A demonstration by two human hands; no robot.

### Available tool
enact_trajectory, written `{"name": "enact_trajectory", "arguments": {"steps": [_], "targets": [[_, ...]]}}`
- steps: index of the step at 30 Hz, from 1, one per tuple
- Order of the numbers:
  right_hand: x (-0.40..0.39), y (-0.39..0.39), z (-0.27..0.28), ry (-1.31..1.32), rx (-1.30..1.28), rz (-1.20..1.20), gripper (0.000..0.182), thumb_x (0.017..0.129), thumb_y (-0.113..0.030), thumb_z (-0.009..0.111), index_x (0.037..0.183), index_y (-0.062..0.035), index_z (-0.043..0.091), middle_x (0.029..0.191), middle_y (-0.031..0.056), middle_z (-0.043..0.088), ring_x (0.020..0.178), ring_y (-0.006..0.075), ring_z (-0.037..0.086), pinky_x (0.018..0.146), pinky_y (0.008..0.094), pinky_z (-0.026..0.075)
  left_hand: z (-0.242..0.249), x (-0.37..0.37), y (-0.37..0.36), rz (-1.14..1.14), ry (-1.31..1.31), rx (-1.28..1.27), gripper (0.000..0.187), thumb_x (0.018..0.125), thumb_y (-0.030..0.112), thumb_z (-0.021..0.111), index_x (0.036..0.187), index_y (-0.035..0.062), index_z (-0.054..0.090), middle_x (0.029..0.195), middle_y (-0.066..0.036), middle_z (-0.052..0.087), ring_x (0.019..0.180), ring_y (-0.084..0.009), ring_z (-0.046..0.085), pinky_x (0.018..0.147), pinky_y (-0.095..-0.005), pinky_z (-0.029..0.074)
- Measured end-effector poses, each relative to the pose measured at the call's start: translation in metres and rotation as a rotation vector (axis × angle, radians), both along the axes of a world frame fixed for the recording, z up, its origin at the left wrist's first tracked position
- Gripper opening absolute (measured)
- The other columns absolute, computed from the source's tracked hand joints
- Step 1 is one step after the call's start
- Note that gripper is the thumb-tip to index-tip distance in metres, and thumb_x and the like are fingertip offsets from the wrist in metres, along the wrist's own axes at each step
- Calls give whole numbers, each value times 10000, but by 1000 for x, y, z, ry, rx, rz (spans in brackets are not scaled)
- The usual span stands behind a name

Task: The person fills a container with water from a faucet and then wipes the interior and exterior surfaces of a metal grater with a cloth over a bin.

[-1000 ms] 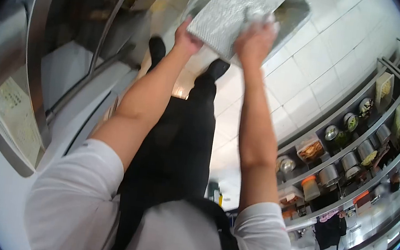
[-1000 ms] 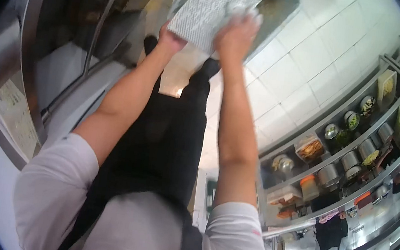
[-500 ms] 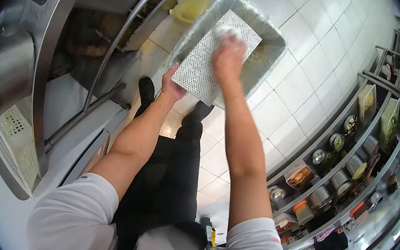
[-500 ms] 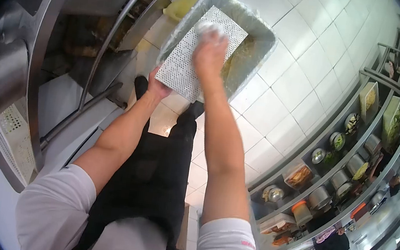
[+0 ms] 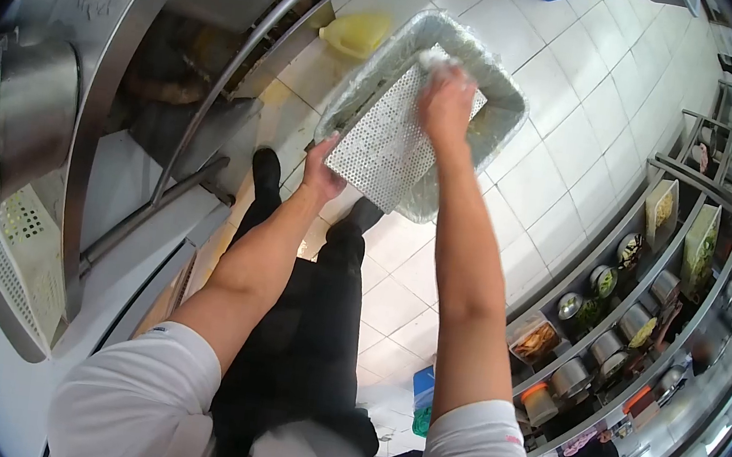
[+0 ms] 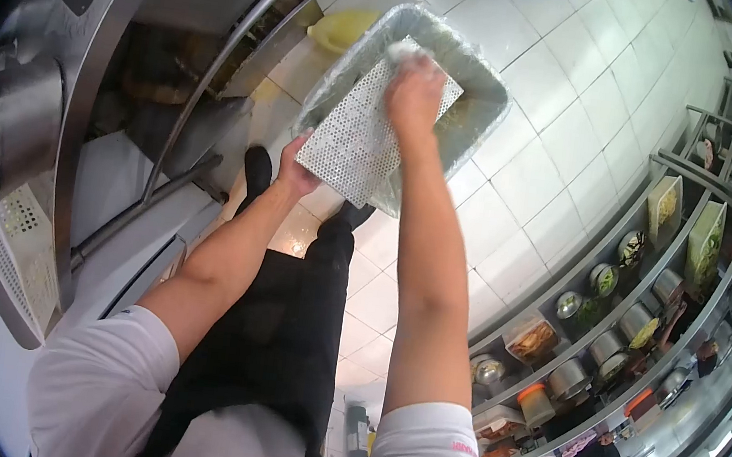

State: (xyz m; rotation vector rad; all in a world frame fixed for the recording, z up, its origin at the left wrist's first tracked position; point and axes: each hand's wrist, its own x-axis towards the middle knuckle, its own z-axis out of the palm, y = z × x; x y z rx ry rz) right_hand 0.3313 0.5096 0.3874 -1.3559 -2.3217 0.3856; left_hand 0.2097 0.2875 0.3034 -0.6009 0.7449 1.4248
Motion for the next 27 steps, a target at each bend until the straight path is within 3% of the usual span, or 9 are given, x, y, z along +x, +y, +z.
{"name": "enact_trajectory", "arguments": {"steps": [5, 6, 8, 11, 13, 16, 20, 24, 27], "targets": [[-10, -17, -4, 5, 41, 44, 318, 839, -63, 483, 1096, -13, 663, 1184, 227, 605, 999, 418, 515, 927, 452, 442, 11, 0, 2, 12, 23, -9, 340, 926, 280, 579, 1152, 29, 619, 1049, -93, 698, 935, -230, 674, 847, -352, 546], [-11, -39, 1, -84, -73, 55, 404, 801, -73, 562, 1199, -31, 618, 1283, 205, 562, 1161, 360, 515, 995, 459, 393, 10, 1, 4, 18, 31, -6, 341, 925, 280, 580, 1151, 29, 619, 1046, -90, 698, 933, -227, 675, 841, -352, 548], [-6, -59, 16, -23, -115, 97, 407, 806, -61, 544, 1204, -49, 628, 1272, 211, 580, 1181, 376, 516, 987, 473, 410, 2, 3, 4, 34, 48, -5, 342, 923, 280, 580, 1150, 27, 619, 1042, -83, 700, 930, -223, 675, 829, -351, 551], [4, -8, -11, -187, 31, 125, 405, 816, -49, 522, 1204, -52, 635, 1255, 217, 599, 1184, 406, 520, 985, 478, 415, 8, 2, 3, -3, 35, 4, 338, 927, 277, 572, 1152, 29, 618, 1046, -81, 700, 932, -218, 677, 823, -355, 554], [-7, 13, -6, 6, -7, -7, 390, 811, -41, 515, 1180, -26, 639, 1211, 221, 621, 1150, 426, 533, 984, 472, 413, 2, 1, 1, 16, 41, -7, 341, 933, 278, 560, 1158, 28, 617, 1048, -86, 699, 936, -219, 678, 832, -359, 554], [-6, -29, -17, 32, 62, 24, 408, 801, -29, 532, 1194, -58, 637, 1222, 214, 607, 1101, 428, 535, 995, 484, 422, -5, 5, -3, 21, 61, -21, 353, 938, 290, 548, 1164, 27, 615, 1050, -97, 698, 948, -230, 676, 841, -373, 553], [21, -98, 19, -23, -99, 15, 394, 832, -46, 528, 1212, -67, 632, 1261, 219, 577, 1121, 440, 519, 975, 500, 442, 18, 5, 9, 9, 56, 41, 365, 943, 304, 535, 1160, 22, 615, 1049, -111, 694, 959, -259, 669, 847, -399, 548], [55, -10, -5, -50, -184, -228, 367, 842, -66, 488, 1179, -21, 627, 1290, 234, 556, 1120, 439, 505, 972, 505, 433, -6, 2, 1, -29, 31, 11, 427, 945, 337, 504, 1216, 22, 603, 1141, -131, 669, 1056, -302, 632, 956, -454, 499], [51, -18, -7, -56, -106, -255, 357, 844, -67, 488, 1169, -14, 625, 1290, 234, 556, 1110, 442, 505, 950, 511, 436, -1, 2, 0, -14, 26, 11, 432, 945, 345, 506, 1215, 21, 602, 1145, -133, 667, 1070, -299, 626, 964, -454, 493]]}}
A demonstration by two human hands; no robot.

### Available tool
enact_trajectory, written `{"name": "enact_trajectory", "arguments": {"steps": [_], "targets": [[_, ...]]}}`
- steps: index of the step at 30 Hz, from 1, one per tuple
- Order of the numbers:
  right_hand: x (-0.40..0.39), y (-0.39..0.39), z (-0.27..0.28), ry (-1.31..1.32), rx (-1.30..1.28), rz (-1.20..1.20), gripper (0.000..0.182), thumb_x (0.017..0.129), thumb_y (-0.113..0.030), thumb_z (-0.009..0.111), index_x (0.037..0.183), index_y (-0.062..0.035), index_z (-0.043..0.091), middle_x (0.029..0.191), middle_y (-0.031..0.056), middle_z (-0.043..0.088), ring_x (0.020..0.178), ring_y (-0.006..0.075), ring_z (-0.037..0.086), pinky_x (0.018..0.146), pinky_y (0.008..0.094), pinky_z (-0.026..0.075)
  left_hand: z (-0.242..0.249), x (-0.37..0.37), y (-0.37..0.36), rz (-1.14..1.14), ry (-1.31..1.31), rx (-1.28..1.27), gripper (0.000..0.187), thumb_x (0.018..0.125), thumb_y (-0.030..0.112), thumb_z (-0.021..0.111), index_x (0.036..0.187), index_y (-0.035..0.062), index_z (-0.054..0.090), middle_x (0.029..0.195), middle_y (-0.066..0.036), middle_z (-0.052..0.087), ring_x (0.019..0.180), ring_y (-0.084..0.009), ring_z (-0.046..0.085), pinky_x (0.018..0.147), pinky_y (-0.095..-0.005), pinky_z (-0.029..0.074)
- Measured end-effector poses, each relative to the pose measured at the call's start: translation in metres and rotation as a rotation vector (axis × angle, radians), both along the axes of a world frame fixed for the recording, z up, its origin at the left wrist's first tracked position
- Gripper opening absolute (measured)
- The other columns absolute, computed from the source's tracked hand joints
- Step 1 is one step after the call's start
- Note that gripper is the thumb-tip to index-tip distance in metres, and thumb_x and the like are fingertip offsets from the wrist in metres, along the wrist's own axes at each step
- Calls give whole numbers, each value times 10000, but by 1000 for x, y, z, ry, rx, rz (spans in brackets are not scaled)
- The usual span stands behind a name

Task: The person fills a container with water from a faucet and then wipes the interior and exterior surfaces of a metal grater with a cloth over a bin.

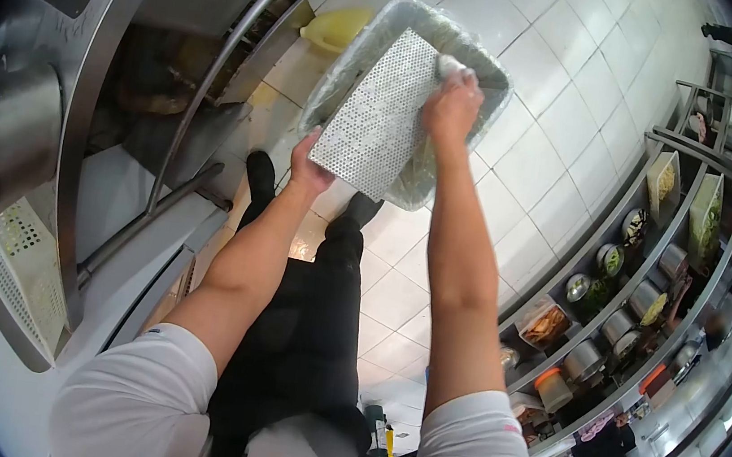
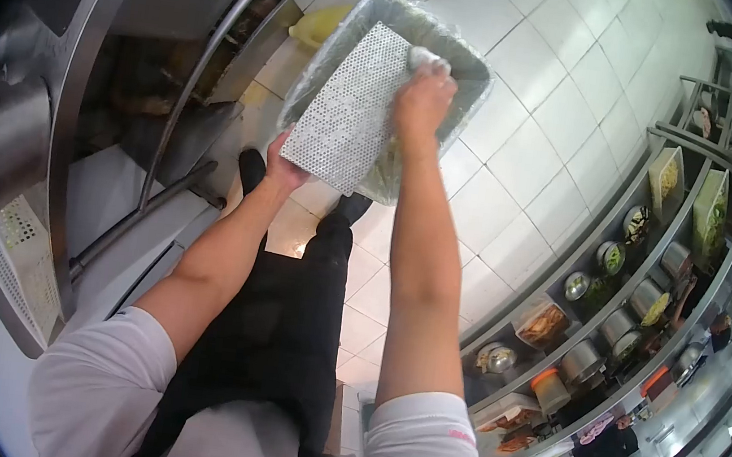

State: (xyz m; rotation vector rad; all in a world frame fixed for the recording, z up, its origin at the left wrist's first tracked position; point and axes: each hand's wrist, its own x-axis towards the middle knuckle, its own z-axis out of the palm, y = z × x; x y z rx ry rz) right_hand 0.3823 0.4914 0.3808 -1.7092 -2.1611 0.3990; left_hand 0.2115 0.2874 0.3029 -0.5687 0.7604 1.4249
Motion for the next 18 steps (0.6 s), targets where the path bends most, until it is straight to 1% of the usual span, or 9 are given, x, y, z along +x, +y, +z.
{"name": "enact_trajectory", "arguments": {"steps": [3, 4, 5, 8, 11, 13, 15, 16, 18], "targets": [[-7, -66, -4, -45, 47, 87, 364, 840, -62, 490, 1174, -20, 628, 1242, 239, 570, 1085, 434, 515, 934, 518, 442, -7, 4, 3, 16, 10, 26, 434, 941, 345, 506, 1212, 21, 605, 1149, -127, 668, 1072, -297, 626, 964, -449, 493], [-5, -69, 5, -12, -25, 86, 356, 831, -68, 514, 1161, -14, 636, 1255, 248, 568, 1116, 434, 507, 985, 506, 415, 9, 7, 7, 18, 23, -13, 388, 917, 330, 569, 1145, 22, 626, 1072, -108, 686, 979, -265, 655, 884, -409, 528], [-5, -64, 13, 27, -91, 82, 349, 822, -74, 537, 1147, -7, 644, 1267, 257, 567, 1148, 433, 500, 1037, 494, 388, 10, 6, 14, 28, 19, 4, 388, 915, 327, 572, 1151, 23, 623, 1074, -107, 686, 980, -265, 654, 885, -408, 528], [9, -4, 0, -1, -79, -86, 334, 811, -71, 553, 1122, -1, 651, 1245, 261, 574, 1137, 430, 509, 1004, 489, 402, 9, 5, 5, 23, 13, 9, 390, 904, 310, 589, 1169, 25, 615, 1083, -105, 684, 982, -270, 654, 891, -406, 526], [9, -21, -3, 80, 81, 22, 306, 837, -28, 482, 1099, 5, 639, 1203, 257, 576, 1047, 438, 524, 929, 508, 432, 5, 5, 4, 39, 4, -21, 397, 901, 310, 595, 1175, 23, 612, 1100, -113, 678, 996, -284, 648, 903, -415, 518], [5, -85, 0, 49, 61, 55, 339, 815, -21, 511, 1132, 50, 610, 1173, 249, 571, 1063, 445, 494, 939, 508, 420, 9, 6, 7, 38, 9, -3, 420, 900, 317, 598, 1187, 10, 602, 1130, -130, 667, 1028, -297, 637, 925, -434, 508], [-6, -150, 22, 84, 34, 69, 361, 806, -18, 521, 1149, 2, 631, 1186, 255, 553, 1068, 447, 477, 936, 519, 433, 14, 8, 10, 51, 13, 25, 429, 901, 318, 598, 1192, 2, 596, 1144, -138, 661, 1043, -301, 633, 932, -440, 504], [-12, -169, 41, 94, -72, 100, 361, 801, -12, 521, 1141, -15, 644, 1197, 243, 558, 1062, 443, 485, 939, 519, 435, 17, 7, 12, 31, 23, 32, 425, 917, 325, 562, 1196, 7, 599, 1146, -131, 663, 1050, -298, 630, 938, -438, 500], [-7, -165, 37, 105, -90, 140, 360, 801, -17, 521, 1139, -14, 645, 1187, 237, 567, 1052, 437, 497, 948, 513, 424, 21, 5, 11, -18, 45, 34, 427, 948, 340, 489, 1203, 17, 603, 1149, -118, 667, 1065, -291, 623, 951, -433, 490]]}}
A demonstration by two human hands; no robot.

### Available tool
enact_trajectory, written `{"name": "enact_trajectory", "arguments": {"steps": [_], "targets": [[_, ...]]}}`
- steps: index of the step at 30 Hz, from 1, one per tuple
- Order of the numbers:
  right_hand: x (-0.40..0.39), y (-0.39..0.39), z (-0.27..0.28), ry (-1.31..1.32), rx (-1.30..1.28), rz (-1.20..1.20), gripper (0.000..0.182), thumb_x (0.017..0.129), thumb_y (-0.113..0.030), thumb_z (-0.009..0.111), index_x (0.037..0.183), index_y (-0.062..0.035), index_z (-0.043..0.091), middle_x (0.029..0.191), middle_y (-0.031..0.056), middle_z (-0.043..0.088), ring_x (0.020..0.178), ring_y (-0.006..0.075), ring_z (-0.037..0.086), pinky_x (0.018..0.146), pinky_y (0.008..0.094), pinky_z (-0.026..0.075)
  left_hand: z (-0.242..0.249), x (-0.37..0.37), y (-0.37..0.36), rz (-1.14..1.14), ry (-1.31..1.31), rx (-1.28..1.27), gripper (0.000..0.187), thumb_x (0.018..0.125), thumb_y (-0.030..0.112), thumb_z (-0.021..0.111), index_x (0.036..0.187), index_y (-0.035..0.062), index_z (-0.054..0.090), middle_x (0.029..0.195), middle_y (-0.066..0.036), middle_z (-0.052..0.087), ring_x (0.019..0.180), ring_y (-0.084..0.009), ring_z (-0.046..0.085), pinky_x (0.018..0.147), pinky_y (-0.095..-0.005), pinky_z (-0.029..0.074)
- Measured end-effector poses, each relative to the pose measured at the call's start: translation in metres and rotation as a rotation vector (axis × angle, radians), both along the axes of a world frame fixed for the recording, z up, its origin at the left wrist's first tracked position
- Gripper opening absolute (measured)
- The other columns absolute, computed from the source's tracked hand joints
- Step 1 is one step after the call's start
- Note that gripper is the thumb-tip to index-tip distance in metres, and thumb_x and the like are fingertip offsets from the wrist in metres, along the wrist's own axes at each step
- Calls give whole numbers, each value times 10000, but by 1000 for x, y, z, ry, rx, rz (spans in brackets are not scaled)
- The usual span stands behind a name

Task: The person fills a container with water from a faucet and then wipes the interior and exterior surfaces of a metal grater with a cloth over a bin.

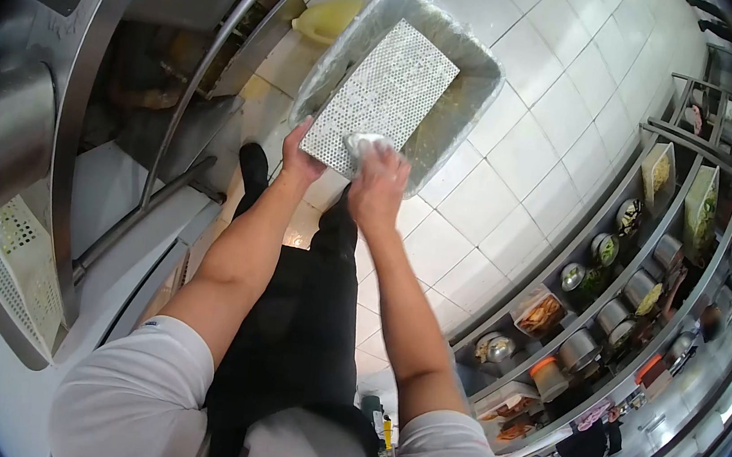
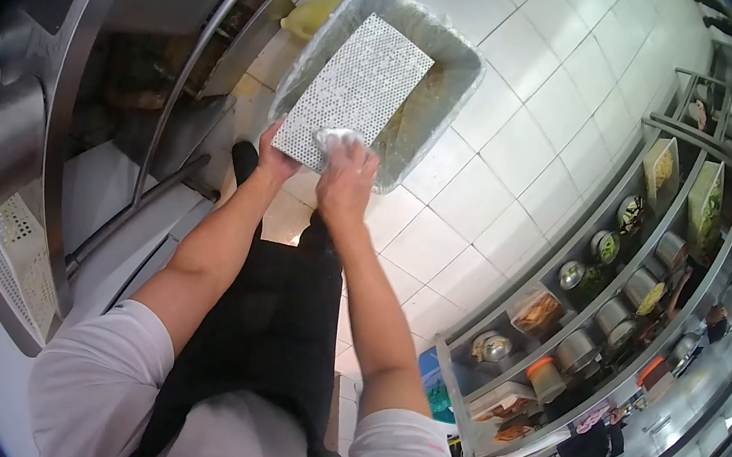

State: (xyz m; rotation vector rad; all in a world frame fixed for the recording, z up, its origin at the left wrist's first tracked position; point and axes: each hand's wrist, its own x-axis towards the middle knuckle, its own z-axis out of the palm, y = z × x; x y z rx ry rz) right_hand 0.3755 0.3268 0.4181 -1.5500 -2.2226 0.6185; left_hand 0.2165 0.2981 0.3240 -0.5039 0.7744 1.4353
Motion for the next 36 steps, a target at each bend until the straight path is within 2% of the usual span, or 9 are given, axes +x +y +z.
{"name": "enact_trajectory", "arguments": {"steps": [6, 11, 14, 17, 21, 25, 28, 34, 36], "targets": [[35, 141, -39, 10, 137, -118, 325, 814, -41, 499, 1099, -29, 653, 1197, 224, 588, 1052, 418, 528, 932, 473, 414, -15, 1, -4, 64, -25, -63, 378, 904, 307, 599, 1146, 17, 619, 1087, -112, 683, 981, -269, 656, 879, -392, 533], [-9, 31, -10, -109, 74, -72, 393, 784, -39, 576, 1168, -48, 654, 1204, 214, 603, 1104, 435, 510, 976, 502, 411, -25, 6, -2, 99, -28, -45, 316, 915, 262, 584, 1130, 34, 621, 1071, -104, 688, 962, -257, 667, 852, -389, 546], [-38, 5, 12, 24, 50, 97, 410, 779, -10, 556, 1173, -68, 655, 1215, 198, 606, 1098, 423, 516, 958, 504, 430, -25, 6, -3, 88, -46, 24, 367, 935, 264, 555, 1206, 19, 590, 1178, -128, 657, 1081, -274, 629, 975, -400, 497], [-32, 76, -15, -42, 123, 168, 413, 807, -37, 555, 1209, -87, 638, 1252, 200, 590, 1134, 389, 531, 982, 502, 421, -2, 15, 5, 122, 24, -78, 278, 911, 237, 614, 1113, 47, 620, 1066, -98, 686, 948, -248, 676, 836, -369, 555], [-11, 188, -20, -198, 189, 96, 376, 847, -107, 553, 1209, -127, 654, 1266, 169, 595, 1131, 399, 540, 983, 448, 443, -6, 34, 15, 85, 96, -109, 247, 877, 231, 678, 1069, 80, 637, 980, -51, 681, 812, -170, 661, 629, -272, 509], [-15, 193, 34, -721, -83, 452, 306, 832, -101, 535, 1075, -141, 717, 1217, 113, 633, 1080, 345, 563, 972, 410, 453, -8, 43, 14, 2, 221, -105, 224, 903, 301, 636, 990, 95, 645, 927, -26, 658, 746, -113, 603, 539, -244, 416], [-32, 150, 51, -649, -180, 893, 350, 785, -23, 539, 1003, -196, 752, 1071, 86, 694, 994, 288, 607, 947, 384, 482, 12, 48, 24, 58, 259, -138, 240, 915, 332, 612, 951, 98, 644, 889, -11, 638, 641, -89, 543, 466, -244, 357], [-41, 216, 14, -785, -351, 591, 199, 829, -155, 564, 915, -96, 733, 977, 124, 725, 958, 317, 674, 913, 423, 479, 18, 44, 14, -55, 279, -144, 304, 938, 310, 583, 1057, 36, 639, 981, -50, 633, 850, -142, 571, 684, -278, 444], [-40, 235, 4, -912, 21, 446, 236, 860, -171, 534, 940, -101, 745, 1017, 106, 728, 1013, 278, 672, 887, 402, 493, 18, 44, 13, -13, 282, -85, 306, 946, 326, 580, 1033, 38, 636, 955, -48, 630, 860, -139, 564, 692, -288, 450]]}}
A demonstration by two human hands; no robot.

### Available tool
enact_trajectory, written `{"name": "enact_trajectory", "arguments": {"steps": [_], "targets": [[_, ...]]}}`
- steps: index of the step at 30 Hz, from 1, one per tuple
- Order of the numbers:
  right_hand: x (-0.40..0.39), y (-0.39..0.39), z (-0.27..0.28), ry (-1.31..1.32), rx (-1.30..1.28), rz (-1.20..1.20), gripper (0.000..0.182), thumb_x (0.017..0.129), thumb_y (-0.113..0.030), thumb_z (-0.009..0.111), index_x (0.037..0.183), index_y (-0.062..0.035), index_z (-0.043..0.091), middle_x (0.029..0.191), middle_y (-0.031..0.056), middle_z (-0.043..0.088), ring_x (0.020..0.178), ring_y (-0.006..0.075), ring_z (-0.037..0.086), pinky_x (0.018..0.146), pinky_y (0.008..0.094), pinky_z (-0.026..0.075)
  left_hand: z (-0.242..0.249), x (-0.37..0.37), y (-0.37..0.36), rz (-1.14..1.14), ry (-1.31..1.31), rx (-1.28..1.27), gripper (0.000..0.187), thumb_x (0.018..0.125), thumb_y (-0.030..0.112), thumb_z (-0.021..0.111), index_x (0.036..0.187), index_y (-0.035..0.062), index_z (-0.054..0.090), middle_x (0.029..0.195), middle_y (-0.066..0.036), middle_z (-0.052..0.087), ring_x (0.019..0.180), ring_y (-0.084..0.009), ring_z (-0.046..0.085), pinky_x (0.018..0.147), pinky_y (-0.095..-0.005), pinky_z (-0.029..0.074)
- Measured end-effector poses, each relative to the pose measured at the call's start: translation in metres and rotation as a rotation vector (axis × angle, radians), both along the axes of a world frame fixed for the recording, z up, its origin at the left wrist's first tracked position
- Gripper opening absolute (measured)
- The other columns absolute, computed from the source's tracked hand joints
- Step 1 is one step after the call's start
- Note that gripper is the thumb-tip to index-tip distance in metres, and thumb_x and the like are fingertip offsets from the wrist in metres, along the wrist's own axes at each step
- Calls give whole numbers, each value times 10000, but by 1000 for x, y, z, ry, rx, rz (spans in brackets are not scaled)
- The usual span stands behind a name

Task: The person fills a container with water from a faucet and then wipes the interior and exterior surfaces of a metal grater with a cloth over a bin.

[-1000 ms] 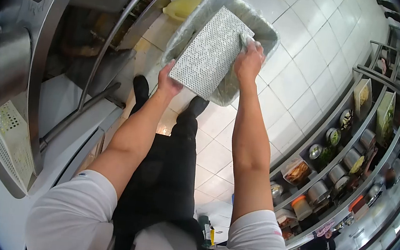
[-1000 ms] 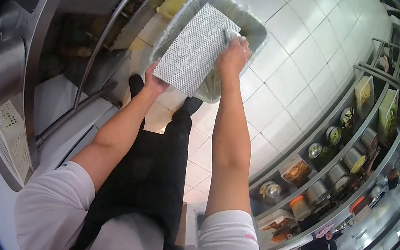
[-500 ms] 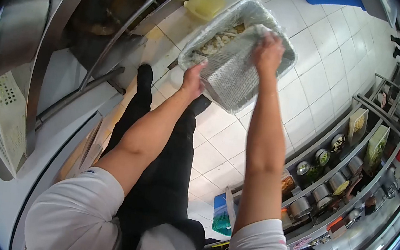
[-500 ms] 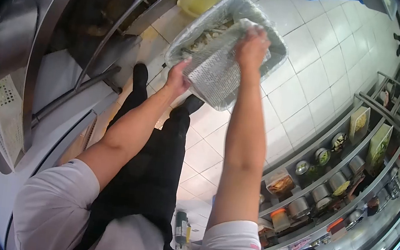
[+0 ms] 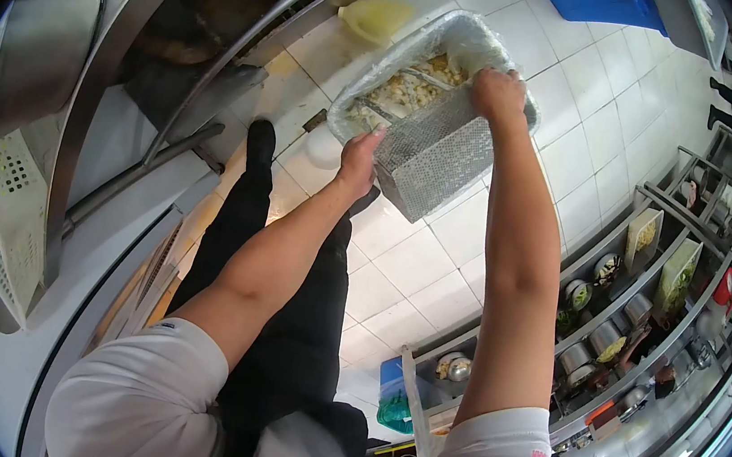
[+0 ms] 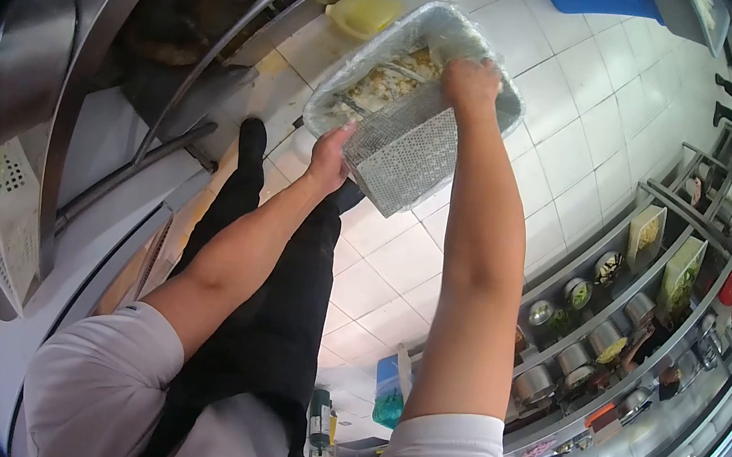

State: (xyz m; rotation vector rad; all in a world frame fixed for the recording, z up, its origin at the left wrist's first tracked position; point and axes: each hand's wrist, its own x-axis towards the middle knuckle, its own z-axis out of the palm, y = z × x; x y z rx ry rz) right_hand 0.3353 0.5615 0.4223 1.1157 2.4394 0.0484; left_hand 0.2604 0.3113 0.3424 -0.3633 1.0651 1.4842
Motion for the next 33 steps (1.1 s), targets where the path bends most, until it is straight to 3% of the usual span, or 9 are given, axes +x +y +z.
{"name": "enact_trajectory", "arguments": {"steps": [4, 6, 10, 14, 19, 22, 26, 30, 33], "targets": [[-22, -20, -6, -82, -210, 88, 260, 868, -174, 523, 981, -114, 749, 1070, 98, 722, 1064, 275, 653, 878, 394, 490, 8, -4, -3, 45, -69, -9, 284, 950, 324, 580, 998, 49, 632, 920, -35, 619, 825, -133, 547, 700, -289, 429], [-29, -59, 1, -47, -289, 181, 177, 785, -113, 605, 906, -52, 720, 1012, 173, 709, 954, 294, 688, 927, 423, 477, -19, -5, -8, 24, -87, 14, 277, 957, 305, 568, 1011, 42, 632, 939, -43, 626, 849, -144, 563, 755, -295, 441], [-45, -128, 58, 40, -543, 330, 174, 789, -114, 564, 846, -76, 724, 943, 174, 703, 937, 308, 674, 939, 401, 453, -21, -1, -10, 77, -78, 54, 298, 974, 294, 535, 1065, 27, 628, 982, -62, 637, 891, -166, 590, 830, -322, 457], [-14, -115, 83, 72, -348, 119, 284, 793, -43, 527, 933, -155, 747, 1042, 99, 689, 985, 308, 602, 913, 417, 456, -1, -9, -3, 63, -122, 89, 340, 980, 306, 525, 1122, 10, 615, 1067, -100, 654, 980, -214, 620, 887, -348, 477], [58, -86, 81, 624, -45, -194, 382, 752, 15, 525, 1061, -104, 716, 1113, 134, 666, 994, 358, 600, 915, 436, 477, 13, -33, -2, -1, -195, 165, 421, 991, 335, 518, 1270, 21, 544, 1223, -114, 629, 1115, -268, 608, 980, -413, 476], [99, -91, 64, 786, -56, -469, 422, 790, 28, 485, 1144, -82, 688, 1134, 123, 669, 1030, 317, 609, 918, 389, 482, 6, -58, -6, -107, -302, 189, 458, 1005, 388, 464, 1275, 28, 543, 1230, -135, 623, 1125, -304, 604, 968, -458, 493], [135, -136, 39, 1625, -384, -1321, 413, 873, 2, 475, 1270, 49, 576, 1127, 115, 642, 1027, 187, 599, 889, 294, 473, 2, -87, -8, -123, -414, 262, 519, 1022, 412, 352, 1305, 12, 526, 1265, -170, 603, 1141, -321, 587, 1006, -458, 464], [143, -199, -17, 2358, -535, -1566, 467, 848, 51, 499, 1315, 69, 502, 1175, 127, 619, 1045, 213, 609, 902, 330, 498, 0, -110, -16, -145, -426, 346, 535, 1016, 426, 344, 1352, 40, 498, 1328, -163, 562, 1206, -344, 539, 1036, -478, 443], [127, -233, -44, 2202, -541, -1634, 468, 818, 37, 588, 1282, 7, 538, 1108, 90, 626, 996, 182, 601, 886, 320, 491, 1, -117, -24, -200, -347, 352, 572, 1010, 458, 330, 1395, 59, 467, 1397, -137, 513, 1258, -353, 497, 1051, -496, 431]]}}
